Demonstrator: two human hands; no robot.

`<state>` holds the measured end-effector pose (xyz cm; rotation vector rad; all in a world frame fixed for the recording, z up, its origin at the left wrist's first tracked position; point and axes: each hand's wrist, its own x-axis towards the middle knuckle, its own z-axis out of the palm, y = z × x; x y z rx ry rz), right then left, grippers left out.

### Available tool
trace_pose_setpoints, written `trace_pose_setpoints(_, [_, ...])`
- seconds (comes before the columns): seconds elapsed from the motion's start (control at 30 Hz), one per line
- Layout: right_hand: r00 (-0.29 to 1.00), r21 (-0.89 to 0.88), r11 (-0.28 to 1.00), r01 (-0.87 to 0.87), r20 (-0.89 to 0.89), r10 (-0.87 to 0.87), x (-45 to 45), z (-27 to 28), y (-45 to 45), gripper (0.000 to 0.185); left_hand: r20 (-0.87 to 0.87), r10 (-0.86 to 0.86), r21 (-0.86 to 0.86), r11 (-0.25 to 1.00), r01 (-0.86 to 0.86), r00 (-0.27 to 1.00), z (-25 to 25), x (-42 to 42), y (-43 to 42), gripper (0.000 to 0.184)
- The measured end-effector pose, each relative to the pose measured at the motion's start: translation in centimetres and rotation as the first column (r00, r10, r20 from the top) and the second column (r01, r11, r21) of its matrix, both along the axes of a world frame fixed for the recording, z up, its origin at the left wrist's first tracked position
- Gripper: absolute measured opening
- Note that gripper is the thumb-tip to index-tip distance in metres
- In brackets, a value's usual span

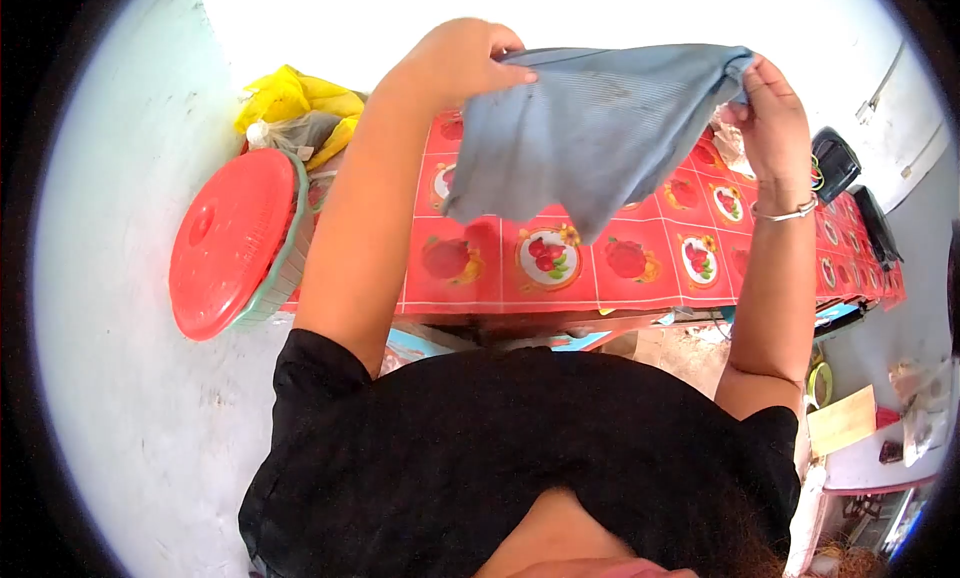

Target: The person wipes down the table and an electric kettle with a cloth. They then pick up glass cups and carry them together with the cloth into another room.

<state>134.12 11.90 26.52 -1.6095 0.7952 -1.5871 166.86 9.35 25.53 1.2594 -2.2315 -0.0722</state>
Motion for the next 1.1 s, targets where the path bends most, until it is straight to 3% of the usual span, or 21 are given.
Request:
trace_pose_setpoints(0.03, [0.997, 0.026, 0.998, 0.063, 0.032, -0.064, 0.2, 0.3, 0.4, 0.018, -0.156, -0.061, 0.015, 0.998, 0.064, 0.986, -0.2, 0.3, 0.0, 0.041])
trace_pose_setpoints(0.13, [0.997, 0.064, 0.998, -0.03, 0.076, 0.025, -1.2, -0.5, -1.0, 0.017, -0.186, -0.024, 0.089, 0.995, 0.041, 0.982, 0.2, 0.2, 1.0, 0.04])
trace_pose_setpoints(0.17, [1.0, 0.137, 0.99, 0.016, 0.011, -0.018, -1.9, -1.4, -2.0, 0.02, -0.185, -0.024, 0.09, 0.995, 0.041, 0.982, -0.4, 0.3, 0.7, 0.04])
trace_pose_setpoints(0.27, [0.965, 0.269, 0.956, 0.112, -0.258, -0.041, -3.5, -6.3, -5.1, 0.021, -0.128, -0.068, 0.098, 0.992, 0.08, 0.99, -4.9, 0.6, -1.4, 0.044])
trace_pose_setpoints(0.33, [0.904, 0.257, 0.946, 0.199, -0.421, -0.076, -4.1, -11.3, -7.2, 0.026, 0.141, 0.015, -0.014, 1.0, -0.013, 0.99, -9.6, 0.6, -2.7, 0.049])
trace_pose_setpoints(0.4, [0.722, 0.055, 0.937, 0.346, -0.653, -0.229, -2.0, -14.1, -5.1, 0.029, 0.158, 0.043, 0.042, 0.998, -0.05, 0.987, -13.5, 0.4, -1.7, 0.051])
trace_pose_setpoints(0.47, [0.656, 0.016, 0.973, 0.231, -0.741, -0.144, -0.6, -17.2, -4.0, 0.035, 0.223, -0.021, 0.289, 0.956, -0.045, 0.975, -15.9, -0.7, -0.7, 0.052])
trace_pose_setpoints(0.53, [0.585, -0.145, 0.983, 0.113, -0.79, -0.184, 0.6, -22.0, -4.2, 0.048, 0.267, -0.173, 0.426, 0.904, 0.045, 0.948, -18.5, -1.7, -0.2, 0.061])
trace_pose_setpoints(0.6, [0.416, -0.089, 0.994, 0.071, -0.903, -0.11, 2.9, -23.5, -2.4, 0.059, 0.299, -0.161, 0.431, 0.902, 0.017, 0.941, -21.0, -3.3, 1.1, 0.067])
trace_pose_setpoints(0.63, [0.416, -0.089, 0.994, 0.069, -0.903, -0.11, 4.2, -23.6, -1.4, 0.059, 0.328, -0.151, 0.432, 0.902, -0.006, 0.932, -21.8, -3.9, 1.6, 0.073])
trace_pose_setpoints(0.7, [0.064, -0.039, 0.992, 0.123, -0.997, -0.047, 6.1, -23.2, 0.0, 0.064, 0.372, -0.122, 0.418, 0.907, -0.049, 0.92, -22.4, -4.7, 2.1, 0.077])
trace_pose_setpoints(1.1, [0.024, -0.041, 0.99, 0.136, -0.999, -0.045, 6.5, -23.7, -4.1, 0.067, 0.412, 0.054, 0.413, 0.879, -0.239, 0.909, -22.8, -5.7, 0.4, 0.081])
